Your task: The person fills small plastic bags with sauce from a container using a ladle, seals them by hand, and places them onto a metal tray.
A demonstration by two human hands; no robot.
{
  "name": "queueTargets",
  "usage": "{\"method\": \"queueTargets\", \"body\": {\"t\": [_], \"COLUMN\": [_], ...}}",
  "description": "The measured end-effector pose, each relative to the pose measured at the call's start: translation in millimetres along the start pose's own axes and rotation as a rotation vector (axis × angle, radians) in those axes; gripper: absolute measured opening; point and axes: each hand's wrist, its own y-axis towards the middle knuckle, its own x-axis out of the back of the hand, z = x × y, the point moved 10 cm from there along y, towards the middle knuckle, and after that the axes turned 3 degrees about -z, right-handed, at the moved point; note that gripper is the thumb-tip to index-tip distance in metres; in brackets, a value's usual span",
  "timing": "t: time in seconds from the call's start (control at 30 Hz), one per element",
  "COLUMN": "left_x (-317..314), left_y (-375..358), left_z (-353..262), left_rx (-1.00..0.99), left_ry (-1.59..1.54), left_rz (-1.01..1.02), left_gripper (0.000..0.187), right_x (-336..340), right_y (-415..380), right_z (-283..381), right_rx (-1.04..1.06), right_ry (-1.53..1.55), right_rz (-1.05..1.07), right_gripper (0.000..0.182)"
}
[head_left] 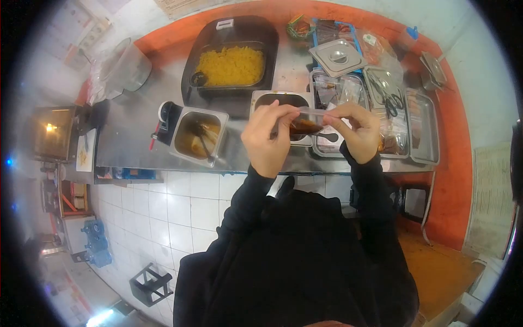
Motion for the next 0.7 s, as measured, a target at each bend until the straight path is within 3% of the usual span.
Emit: {"method": "queueTargets", "body": {"t": [0.03,0.17,0.27,0.33,0.7], "left_x": [1,-10,-16,-28,-85], "left_y": [-2,-14,-21,-31,-61], "left_z": [-12,-22,-20,-12,-50], "left_rx": [-0.09,-0.149,-0.007,0.248,0.064], "left_ry": [0.045,-0.004,-0.108,-0.219,-0.254], "left_rz": [-0.023,0.017,0.061,0.175,0.434], "left_gripper": [0.005,0.003,0.004,0.007,0.014], "right_x": [1,14,19,23,61], "right_y": [-4,-16,-20,-25,-68], "right_z": [7,18,20,23,37], "right_rx": [0.077,0.1,0.023,0.042,0.054], "right_ry": [-0.091,-0.02,0.063,0.021,-0.141], "right_rz": [0.026,-0.035,-0.037,-0.025,0.018], "right_gripper": [0.007,0.007,0.008,0.008,0.012]}}
